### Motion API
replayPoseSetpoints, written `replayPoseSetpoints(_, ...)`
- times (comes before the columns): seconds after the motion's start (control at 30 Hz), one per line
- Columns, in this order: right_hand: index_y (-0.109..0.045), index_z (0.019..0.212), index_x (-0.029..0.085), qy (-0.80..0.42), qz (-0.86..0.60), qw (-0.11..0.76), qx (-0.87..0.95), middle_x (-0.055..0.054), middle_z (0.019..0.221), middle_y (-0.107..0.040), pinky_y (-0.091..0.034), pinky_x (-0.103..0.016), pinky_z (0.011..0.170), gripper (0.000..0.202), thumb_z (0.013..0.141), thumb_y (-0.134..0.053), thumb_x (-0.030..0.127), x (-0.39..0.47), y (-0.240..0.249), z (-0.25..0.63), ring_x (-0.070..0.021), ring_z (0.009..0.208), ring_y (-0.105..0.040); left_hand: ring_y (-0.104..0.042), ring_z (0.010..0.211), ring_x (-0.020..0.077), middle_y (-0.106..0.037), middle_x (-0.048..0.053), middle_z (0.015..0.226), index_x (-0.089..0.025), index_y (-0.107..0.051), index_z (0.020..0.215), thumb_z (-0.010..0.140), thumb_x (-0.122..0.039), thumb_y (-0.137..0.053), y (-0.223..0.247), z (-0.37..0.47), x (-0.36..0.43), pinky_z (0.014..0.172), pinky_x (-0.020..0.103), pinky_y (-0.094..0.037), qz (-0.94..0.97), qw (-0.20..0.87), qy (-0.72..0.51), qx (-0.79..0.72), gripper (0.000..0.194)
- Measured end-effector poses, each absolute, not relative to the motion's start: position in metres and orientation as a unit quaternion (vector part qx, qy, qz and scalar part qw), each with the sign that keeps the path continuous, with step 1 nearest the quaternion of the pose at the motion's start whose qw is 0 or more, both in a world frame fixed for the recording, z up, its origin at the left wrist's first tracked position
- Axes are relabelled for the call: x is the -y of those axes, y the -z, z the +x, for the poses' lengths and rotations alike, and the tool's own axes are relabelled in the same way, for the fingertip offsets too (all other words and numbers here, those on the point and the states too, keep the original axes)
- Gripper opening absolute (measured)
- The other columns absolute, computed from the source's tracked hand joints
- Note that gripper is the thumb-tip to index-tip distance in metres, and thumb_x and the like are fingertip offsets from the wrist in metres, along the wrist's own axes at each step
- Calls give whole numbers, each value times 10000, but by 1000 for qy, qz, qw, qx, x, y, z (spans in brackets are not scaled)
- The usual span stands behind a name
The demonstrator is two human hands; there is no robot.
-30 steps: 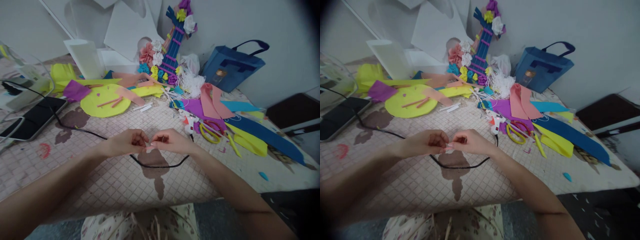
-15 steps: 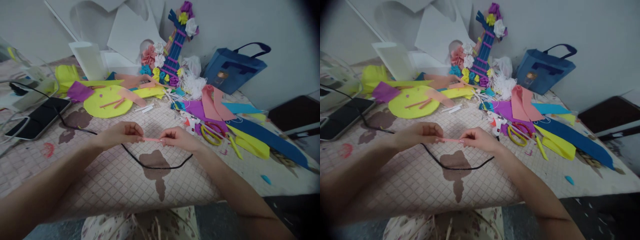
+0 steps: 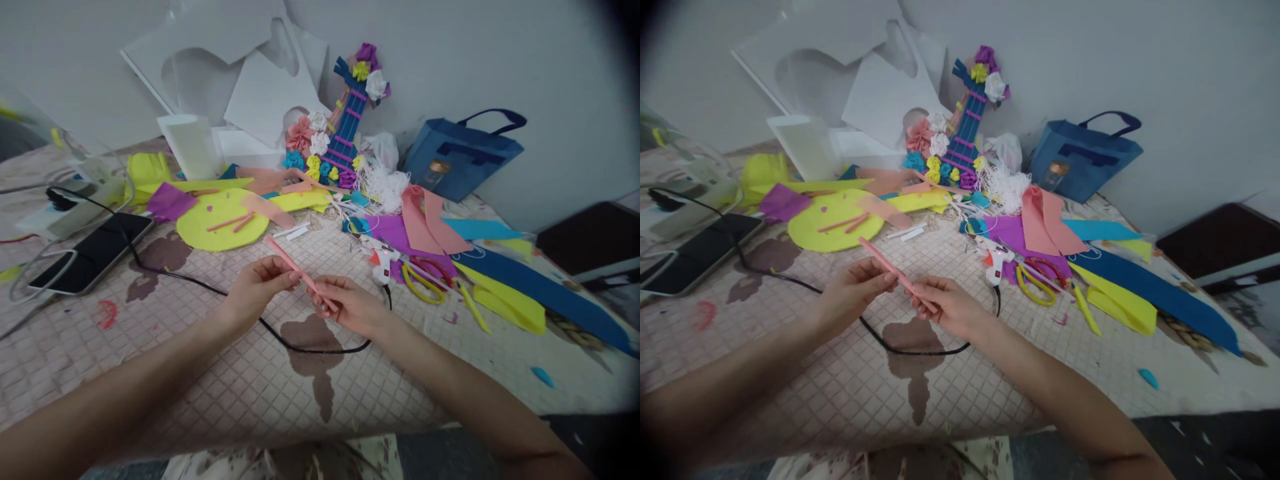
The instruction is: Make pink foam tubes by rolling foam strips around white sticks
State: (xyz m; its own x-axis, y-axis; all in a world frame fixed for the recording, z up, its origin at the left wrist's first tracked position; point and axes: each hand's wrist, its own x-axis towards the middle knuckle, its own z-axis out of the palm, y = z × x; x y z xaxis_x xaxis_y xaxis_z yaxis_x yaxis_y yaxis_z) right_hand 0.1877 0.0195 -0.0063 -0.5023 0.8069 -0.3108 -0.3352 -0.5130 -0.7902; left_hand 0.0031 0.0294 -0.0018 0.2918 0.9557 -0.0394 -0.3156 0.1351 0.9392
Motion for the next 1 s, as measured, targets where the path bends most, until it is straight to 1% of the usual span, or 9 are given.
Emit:
replayPoseSetpoints(0.27,-669,758,148,-814,-329,358,317,26,610,-574,-377,-164,496,166,727,-724,301,-14,12,182,-42,527,-489,-561,634,92,-673,14,694,-129,-652,739,689,-218,-748,1,7,-27,654,225,-436,439,662,-506,-336,140)
replayPoseSetpoints(0.37,-662,815,171,-789,-341,343,380,17,664,-598,-407,-190,528,189,770,-672,355,-13,10,182,-60,549,-516,-575,650,106,-675,18,696,-137,-651,737,715,-230,-729,0,5,-29,668,238,-448,443,669,-498,-329,123)
replayPoseSetpoints(0.43,-656,918,186,-714,-368,339,490,-9,762,-636,-437,-224,575,224,811,-615,379,-12,3,187,-84,599,-545,-573,658,102,-669,14,701,-142,-653,733,723,-228,-723,0,1,-32,678,233,-451,436,677,-492,-332,112)
replayPoseSetpoints(0.53,-622,1030,198,-509,-444,358,645,-38,890,-653,-452,-256,633,249,835,-571,346,-14,-11,207,-116,684,-573,-558,662,80,-661,8,724,-143,-659,725,724,-223,-724,-1,-9,-38,680,201,-447,419,686,-479,-353,103)
replayPoseSetpoints(0.7,-585,801,183,-212,-589,372,685,-5,663,-590,-400,-251,553,207,856,-501,364,-21,-9,267,-127,568,-520,-560,670,80,-653,4,730,-150,-664,716,706,-254,-741,2,-21,-49,671,191,-457,396,700,-445,-394,130)
replayPoseSetpoints(0.77,-554,760,182,-94,-649,343,672,-12,645,-598,-384,-260,567,230,845,-507,391,-24,0,289,-143,583,-542,-565,671,85,-648,6,733,-149,-666,721,696,-262,-748,3,-22,-51,670,198,-463,390,706,-432,-404,142)
replayPoseSetpoints(0.83,-539,756,183,-25,-706,261,657,-24,660,-623,-356,-261,548,280,824,-519,454,-29,7,303,-158,586,-560,-569,672,90,-648,10,743,-149,-666,731,691,-260,-751,5,-22,-52,665,202,-467,382,716,-415,-412,145)
replayPoseSetpoints(0.93,-543,714,189,9,-744,151,651,-35,650,-641,-304,-261,519,360,819,-486,529,-36,11,310,-172,577,-572,-576,672,102,-646,20,742,-147,-662,735,694,-244,-747,7,-22,-52,667,216,-474,373,728,-395,-418,136)
replayPoseSetpoints(1.0,-548,667,192,12,-744,125,657,-39,610,-631,-272,-265,506,405,823,-459,555,-39,10,308,-179,563,-570,-579,675,109,-644,26,732,-144,-659,729,696,-235,-745,7,-22,-52,679,229,-477,374,732,-389,-416,130)
